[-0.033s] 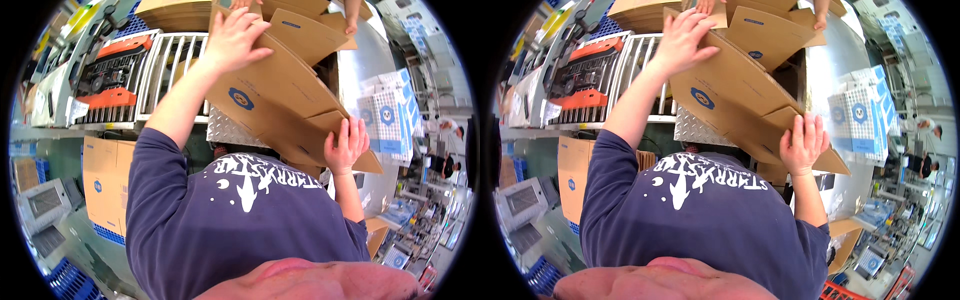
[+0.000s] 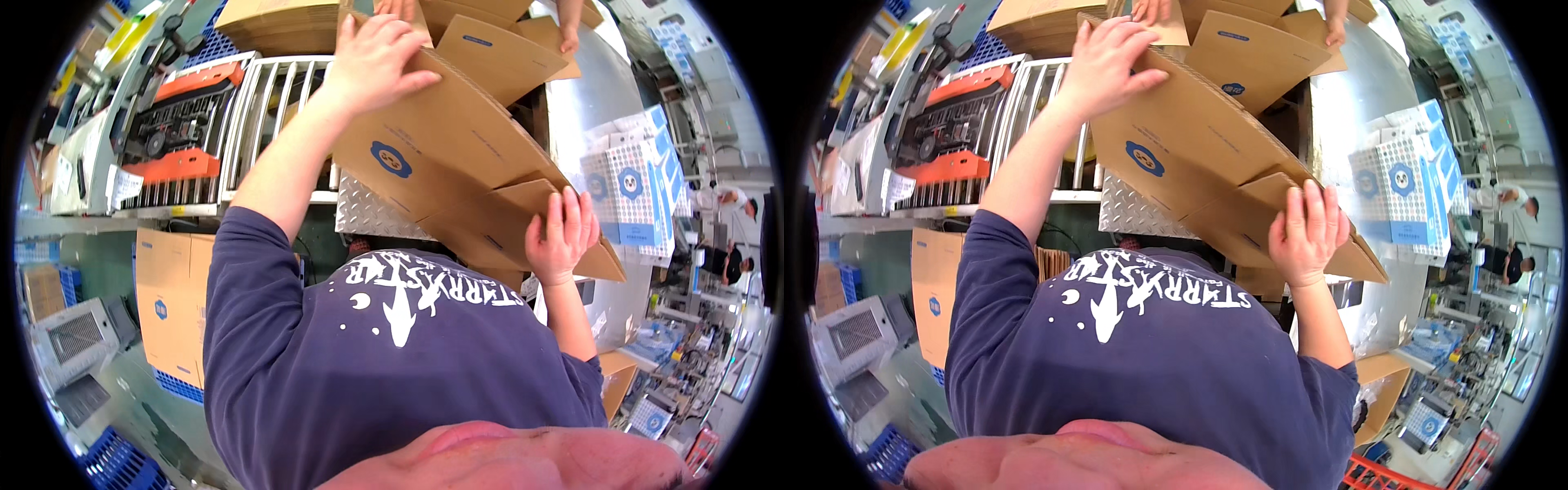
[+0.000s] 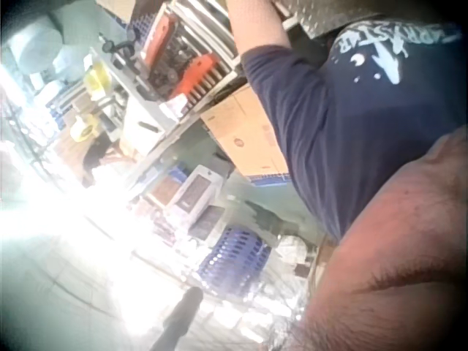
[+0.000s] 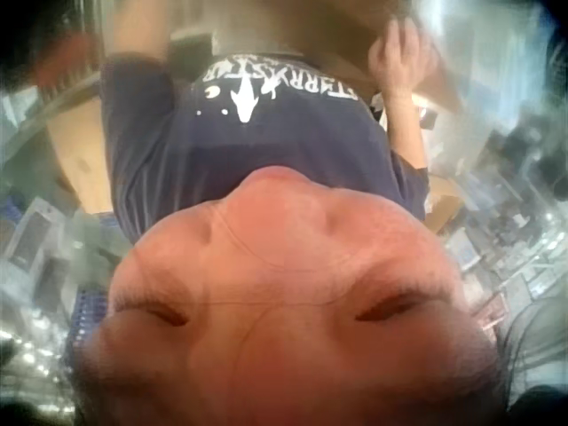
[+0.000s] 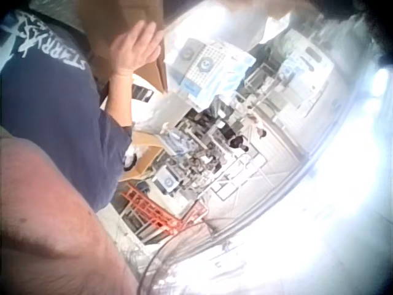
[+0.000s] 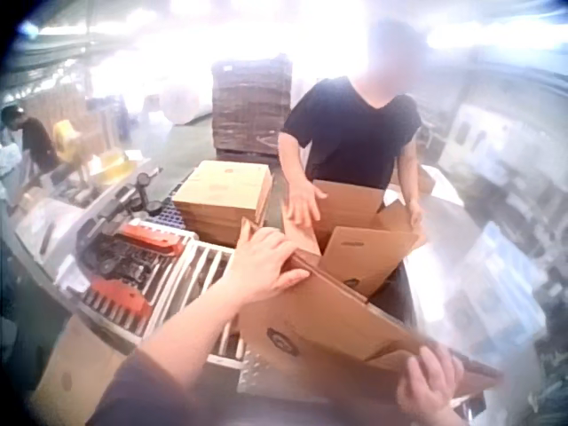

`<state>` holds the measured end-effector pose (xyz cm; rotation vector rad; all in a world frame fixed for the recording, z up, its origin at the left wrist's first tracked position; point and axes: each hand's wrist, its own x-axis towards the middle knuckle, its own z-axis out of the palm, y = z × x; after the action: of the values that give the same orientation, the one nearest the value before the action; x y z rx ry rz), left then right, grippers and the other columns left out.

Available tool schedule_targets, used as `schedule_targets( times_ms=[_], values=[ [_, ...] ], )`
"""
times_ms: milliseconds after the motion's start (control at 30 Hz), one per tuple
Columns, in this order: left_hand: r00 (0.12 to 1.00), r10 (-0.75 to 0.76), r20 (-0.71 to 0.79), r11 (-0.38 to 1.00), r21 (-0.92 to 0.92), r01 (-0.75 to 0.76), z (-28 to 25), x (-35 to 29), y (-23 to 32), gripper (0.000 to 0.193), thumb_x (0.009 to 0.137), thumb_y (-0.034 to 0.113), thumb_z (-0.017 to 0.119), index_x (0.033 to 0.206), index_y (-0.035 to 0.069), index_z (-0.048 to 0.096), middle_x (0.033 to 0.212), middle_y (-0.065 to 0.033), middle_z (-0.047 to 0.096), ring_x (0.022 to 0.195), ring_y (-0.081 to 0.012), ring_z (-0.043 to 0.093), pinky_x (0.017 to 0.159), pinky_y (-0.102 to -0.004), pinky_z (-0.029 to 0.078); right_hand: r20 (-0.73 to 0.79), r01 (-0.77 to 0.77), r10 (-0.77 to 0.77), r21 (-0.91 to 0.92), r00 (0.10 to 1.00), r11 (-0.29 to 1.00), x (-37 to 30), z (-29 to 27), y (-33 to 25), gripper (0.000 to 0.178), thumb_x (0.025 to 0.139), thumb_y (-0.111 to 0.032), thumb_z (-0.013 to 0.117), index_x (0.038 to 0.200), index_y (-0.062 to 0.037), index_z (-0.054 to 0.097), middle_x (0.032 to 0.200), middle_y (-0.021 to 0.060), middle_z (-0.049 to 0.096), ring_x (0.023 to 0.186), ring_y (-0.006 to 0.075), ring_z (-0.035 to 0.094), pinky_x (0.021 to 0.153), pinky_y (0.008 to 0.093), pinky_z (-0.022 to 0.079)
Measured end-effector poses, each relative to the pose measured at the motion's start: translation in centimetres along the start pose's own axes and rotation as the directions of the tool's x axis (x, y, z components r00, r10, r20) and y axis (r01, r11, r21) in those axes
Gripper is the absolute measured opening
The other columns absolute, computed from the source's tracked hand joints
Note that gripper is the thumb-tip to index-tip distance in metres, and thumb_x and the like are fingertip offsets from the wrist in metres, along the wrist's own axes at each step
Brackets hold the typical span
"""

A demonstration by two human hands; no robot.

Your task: The person repeatedly picks up stacks of blue and white packaged items from a metal table and places them into cardboard boxes. The camera shakes violently throughout the process, obscuring details of the packing.

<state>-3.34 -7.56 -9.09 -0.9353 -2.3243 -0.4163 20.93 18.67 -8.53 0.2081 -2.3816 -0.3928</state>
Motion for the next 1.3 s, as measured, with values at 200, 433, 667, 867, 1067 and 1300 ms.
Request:
schedule_targets(
  times_ms=[200,433,667,867,1067,1300],
  values=[
    [0.796,-0.159,0.584,0.987,0.092,0.13,-3.1,6.0,-0.2,0.046,0.083,0.051,0.043,0.09,0.012,0.067,0.093,-0.0072,0.065,0.102,-0.025,0.053,0.096,-0.0533,0.028,-0.085,-0.1,0.138,0.351,0.987,0.931,2.0,0.0,0.3,0.046,0.062,-0.015,0.068,0.107,-0.0106,0.06,0.088,0.0004,0.057,0.077,0.0171,0.053,0.075,0.0334,0.033],
    [0.735,-0.363,0.573,0.919,0.09,0.384,-11.2,-0.8,-6.6,0.034,0.086,0.032,0.055,0.08,-0.001,0.063,0.069,-0.0154,0.061,0.064,-0.0257,0.058,0.062,-0.0357,0.045,-0.413,0.363,0.0,0.8,0.911,0.477,7.1,0.1,1.9,0.023,0.066,-0.023,0.073,0.085,-0.0122,0.064,0.059,-0.005,0.049,0.052,0.0137,0.044,0.063,0.0292,0.032],
    [0.387,-0.274,0.88,0.955,0.202,0.217,-7.4,0.5,8.0,0.039,0.081,0.039,0.055,0.086,0.002,0.064,0.08,-0.0186,0.064,0.077,-0.0315,0.062,0.072,-0.0411,0.049,-0.336,0.356,-0.361,0.934,0.87,-0.012,6.9,6.1,-1.6,0.018,0.069,-0.019,0.067,0.084,-0.0097,0.062,0.051,-0.0027,0.051,0.052,0.0204,0.048,0.062,0.0333,0.035],
    [0.334,0.479,0.812,0.677,-0.584,0.449,-12.9,-7.2,8.8,0.084,0.065,0.057,0.072,0.124,0.004,0.046,0.125,-0.0171,0.048,0.122,-0.0351,0.041,0.103,-0.0367,0.032,0.345,-0.172,-0.233,0.821,0.909,0.544,7.5,10.3,0.2,0.046,0.073,-0.025,0.067,0.113,-0.004,0.058,0.123,0.0163,0.051,0.12,0.0307,0.042,0.101,0.0387,0.033],
    [0.478,-0.084,0.874,0.989,0.013,0.15,-5.8,-2.0,7.9,0.089,0.055,0.047,0.078,0.126,0.004,0.045,0.134,-0.0156,0.041,0.124,-0.0292,0.04,0.104,-0.0465,0.027,0.41,-0.458,-0.541,0.888,0.735,0.051,14.3,10.1,7.3,0.04,0.083,-0.016,0.064,0.118,0.0007,0.054,0.114,0.0066,0.059,0.104,0.0124,0.054,0.091,0.0285,0.043],
    [0.755,-0.309,0.579,0.664,-0.437,0.607,-1.3,-12.7,-3.9,0.084,0.062,0.027,0.078,0.131,0.003,0.038,0.131,-0.0157,0.043,0.121,-0.032,0.041,0.101,-0.0402,0.035,0.395,0.014,-0.28,0.558,0.875,0.83,13.9,4.4,1.1,0.05,0.072,-0.033,0.065,0.111,-0.0041,0.054,0.101,0.0158,0.061,0.094,0.0327,0.058,0.082,0.0421,0.046]
  ],
)
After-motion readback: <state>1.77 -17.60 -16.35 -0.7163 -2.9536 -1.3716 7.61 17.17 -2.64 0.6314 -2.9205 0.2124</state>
